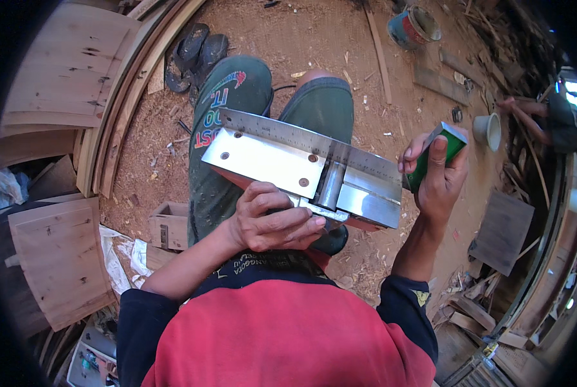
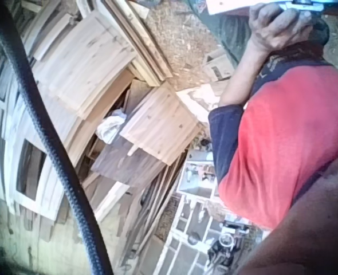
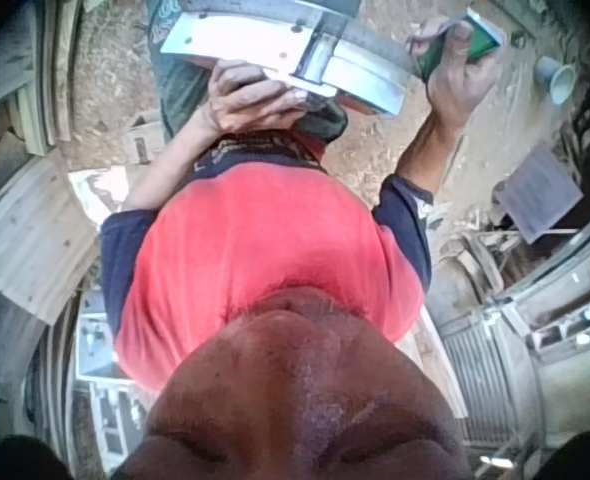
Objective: The person holds a metal woodworking plane and uses a square ruler to check the alignment and depth of the blade, then uses a thin metal tool to adjust a screw on the plane.
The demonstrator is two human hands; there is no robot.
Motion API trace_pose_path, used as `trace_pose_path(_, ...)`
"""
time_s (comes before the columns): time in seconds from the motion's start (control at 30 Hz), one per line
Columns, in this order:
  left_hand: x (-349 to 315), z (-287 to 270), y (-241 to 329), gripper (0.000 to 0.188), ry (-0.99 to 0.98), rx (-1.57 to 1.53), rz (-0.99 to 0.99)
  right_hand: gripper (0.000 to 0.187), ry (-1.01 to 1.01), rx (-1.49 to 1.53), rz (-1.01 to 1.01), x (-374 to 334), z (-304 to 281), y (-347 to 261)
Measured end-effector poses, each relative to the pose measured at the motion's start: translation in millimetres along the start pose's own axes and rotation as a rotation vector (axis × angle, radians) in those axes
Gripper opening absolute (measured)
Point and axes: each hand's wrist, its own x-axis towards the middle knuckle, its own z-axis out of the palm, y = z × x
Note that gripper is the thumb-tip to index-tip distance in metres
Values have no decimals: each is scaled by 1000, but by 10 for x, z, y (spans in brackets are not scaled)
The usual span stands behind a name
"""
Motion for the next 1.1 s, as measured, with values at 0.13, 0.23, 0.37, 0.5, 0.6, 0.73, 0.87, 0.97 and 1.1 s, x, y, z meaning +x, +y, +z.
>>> trace_pose_path(0.13, -5, -6, 9, 44, -4, -13, -19, 28, -10, 34, 1, 0, -4, 17)
trace_pose_path(0.23, -20, 1, 7, 44, 2, -13, -28, 27, -19, 20, -5, 7, -3, 15)
trace_pose_path(0.37, 0, 14, 16, 43, 11, -13, -22, 26, -18, 23, -21, -3, -30, 18)
trace_pose_path(0.5, -1, 13, 12, 42, 14, -13, -26, 27, -22, 26, -25, -2, -17, 11)
trace_pose_path(0.6, -3, 2, 2, 42, 10, -18, -22, 27, -23, 27, -29, -5, -23, 24)
trace_pose_path(0.73, 1, 3, 10, 42, 9, -15, -19, 27, -18, 17, -35, -25, -27, 28)
trace_pose_path(0.87, -11, -11, -3, 43, -8, -27, -12, 22, -36, -33, -51, -40, -21, 19)
trace_pose_path(0.97, -24, -8, -7, 49, -31, -11, 11, 23, -32, -44, -58, -48, -30, 22)
trace_pose_path(1.1, -12, -11, -3, 48, -35, -9, 13, 23, -26, -13, -47, -53, -19, 13)
